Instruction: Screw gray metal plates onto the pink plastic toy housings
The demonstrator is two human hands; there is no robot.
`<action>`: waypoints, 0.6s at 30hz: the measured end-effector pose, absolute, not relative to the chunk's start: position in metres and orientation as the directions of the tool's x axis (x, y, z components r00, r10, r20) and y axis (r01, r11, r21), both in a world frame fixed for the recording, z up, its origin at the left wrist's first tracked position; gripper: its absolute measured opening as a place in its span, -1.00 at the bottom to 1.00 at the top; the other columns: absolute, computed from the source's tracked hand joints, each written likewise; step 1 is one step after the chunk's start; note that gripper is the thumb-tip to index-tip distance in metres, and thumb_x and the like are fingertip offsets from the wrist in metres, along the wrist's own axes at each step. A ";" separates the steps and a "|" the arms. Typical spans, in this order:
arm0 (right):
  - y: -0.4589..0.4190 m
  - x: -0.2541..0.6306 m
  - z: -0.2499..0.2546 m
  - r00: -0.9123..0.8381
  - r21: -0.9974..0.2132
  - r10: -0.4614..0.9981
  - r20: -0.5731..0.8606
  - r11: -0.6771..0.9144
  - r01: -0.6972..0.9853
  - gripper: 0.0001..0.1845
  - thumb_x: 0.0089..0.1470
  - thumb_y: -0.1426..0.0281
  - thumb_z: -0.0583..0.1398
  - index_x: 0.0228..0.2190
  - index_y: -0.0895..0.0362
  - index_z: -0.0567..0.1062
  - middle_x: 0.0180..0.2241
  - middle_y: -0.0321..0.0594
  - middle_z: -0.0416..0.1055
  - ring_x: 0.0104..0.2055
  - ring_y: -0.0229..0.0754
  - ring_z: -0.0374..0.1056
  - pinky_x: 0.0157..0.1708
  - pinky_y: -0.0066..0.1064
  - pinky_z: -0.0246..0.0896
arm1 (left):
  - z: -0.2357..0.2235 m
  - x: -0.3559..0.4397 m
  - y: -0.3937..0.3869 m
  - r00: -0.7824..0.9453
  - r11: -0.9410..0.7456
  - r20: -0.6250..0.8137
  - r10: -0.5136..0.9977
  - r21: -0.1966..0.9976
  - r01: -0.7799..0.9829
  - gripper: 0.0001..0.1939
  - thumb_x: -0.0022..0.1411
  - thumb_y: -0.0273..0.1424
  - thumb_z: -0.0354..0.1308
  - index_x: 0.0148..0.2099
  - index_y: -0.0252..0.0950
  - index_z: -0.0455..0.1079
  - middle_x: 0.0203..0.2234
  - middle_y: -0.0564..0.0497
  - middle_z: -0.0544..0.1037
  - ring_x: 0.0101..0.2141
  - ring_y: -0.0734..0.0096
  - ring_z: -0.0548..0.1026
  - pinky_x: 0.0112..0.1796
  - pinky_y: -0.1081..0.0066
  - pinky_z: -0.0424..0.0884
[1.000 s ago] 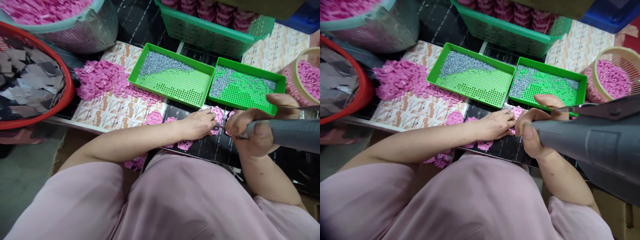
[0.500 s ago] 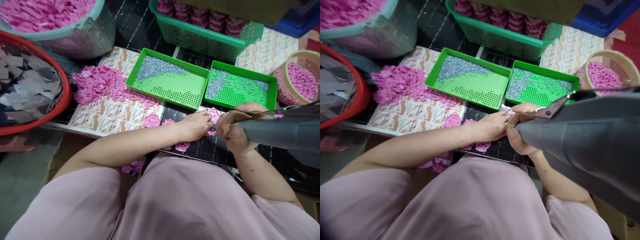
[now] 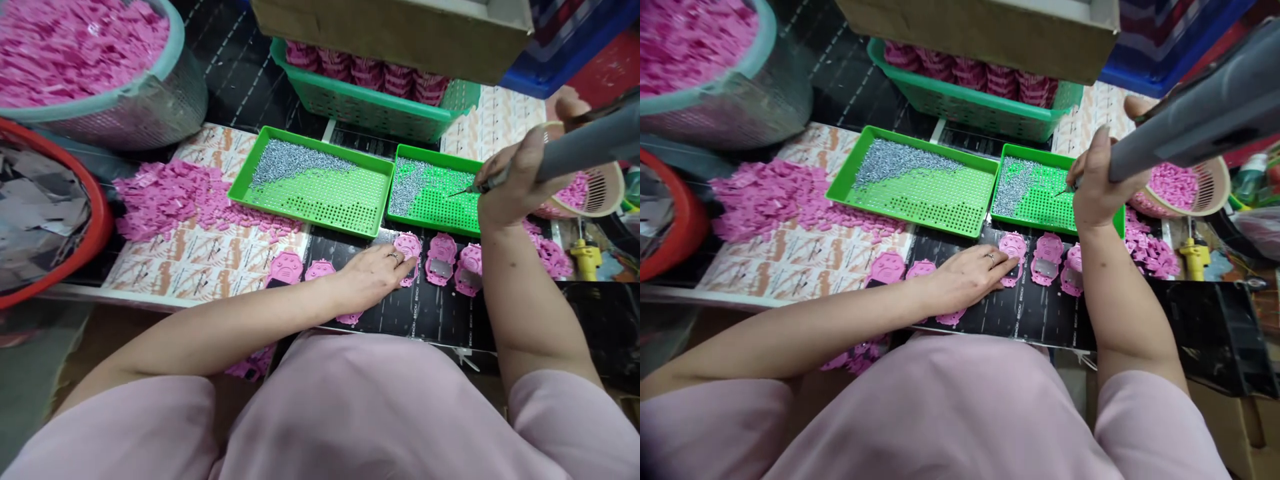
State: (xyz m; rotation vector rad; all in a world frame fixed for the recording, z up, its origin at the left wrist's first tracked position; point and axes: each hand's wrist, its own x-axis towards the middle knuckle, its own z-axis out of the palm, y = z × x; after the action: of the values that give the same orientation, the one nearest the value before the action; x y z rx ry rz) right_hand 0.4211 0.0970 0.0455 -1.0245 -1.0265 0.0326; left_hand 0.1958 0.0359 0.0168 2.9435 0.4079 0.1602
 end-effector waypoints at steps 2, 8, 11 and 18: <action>0.102 0.419 0.041 0.534 -0.700 0.460 0.709 0.547 0.459 -0.61 0.08 0.00 0.19 -0.26 -0.02 0.21 -0.75 -0.56 0.10 -0.75 -0.39 0.07 -0.75 -0.41 0.01 | 0.018 0.192 0.033 0.944 -0.948 0.138 0.299 0.154 0.277 -0.60 0.31 -0.34 0.15 0.14 -0.39 0.34 0.00 -0.16 0.49 -0.04 0.17 0.44 -0.06 0.27 0.39; 0.101 0.421 0.044 0.478 -0.738 0.563 0.674 0.530 0.417 -0.59 0.07 0.00 0.19 -0.23 -0.02 0.21 -0.72 -0.55 0.14 -0.76 -0.38 0.08 -0.74 -0.40 0.00 | 0.019 0.185 0.027 0.909 -0.932 0.210 0.360 0.113 0.344 -0.64 0.33 -0.30 0.13 0.12 -0.31 0.39 0.12 -0.26 0.41 0.08 0.09 0.42 0.02 0.20 0.35; 0.101 0.418 0.045 0.454 -0.744 0.589 0.668 0.522 0.418 -0.62 0.09 0.02 0.19 -0.23 -0.03 0.23 -0.71 -0.53 0.17 -0.72 -0.37 0.15 -0.71 -0.42 0.05 | 0.014 0.185 0.025 0.910 -0.928 0.182 0.371 0.115 0.355 -0.60 0.34 -0.27 0.12 0.16 -0.29 0.36 0.13 -0.33 0.39 0.12 0.06 0.39 0.05 0.16 0.32; 0.099 0.421 0.059 0.532 -0.791 0.591 0.606 0.518 0.326 -0.82 0.16 0.29 0.18 -0.25 0.10 0.31 -0.75 -0.59 0.19 -0.74 -0.43 0.17 -0.70 -0.56 0.10 | 0.009 0.189 0.022 0.915 -0.927 0.151 0.374 0.084 0.365 -0.54 0.33 -0.22 0.13 0.20 -0.28 0.34 0.11 -0.37 0.41 0.13 0.04 0.39 0.06 0.11 0.29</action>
State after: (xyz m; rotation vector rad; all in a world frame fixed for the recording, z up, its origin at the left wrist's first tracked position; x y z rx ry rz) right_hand 0.4214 0.0992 0.0585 -1.0624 -1.0464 0.1998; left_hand 0.1890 0.0218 0.0087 3.0212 0.5826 0.2546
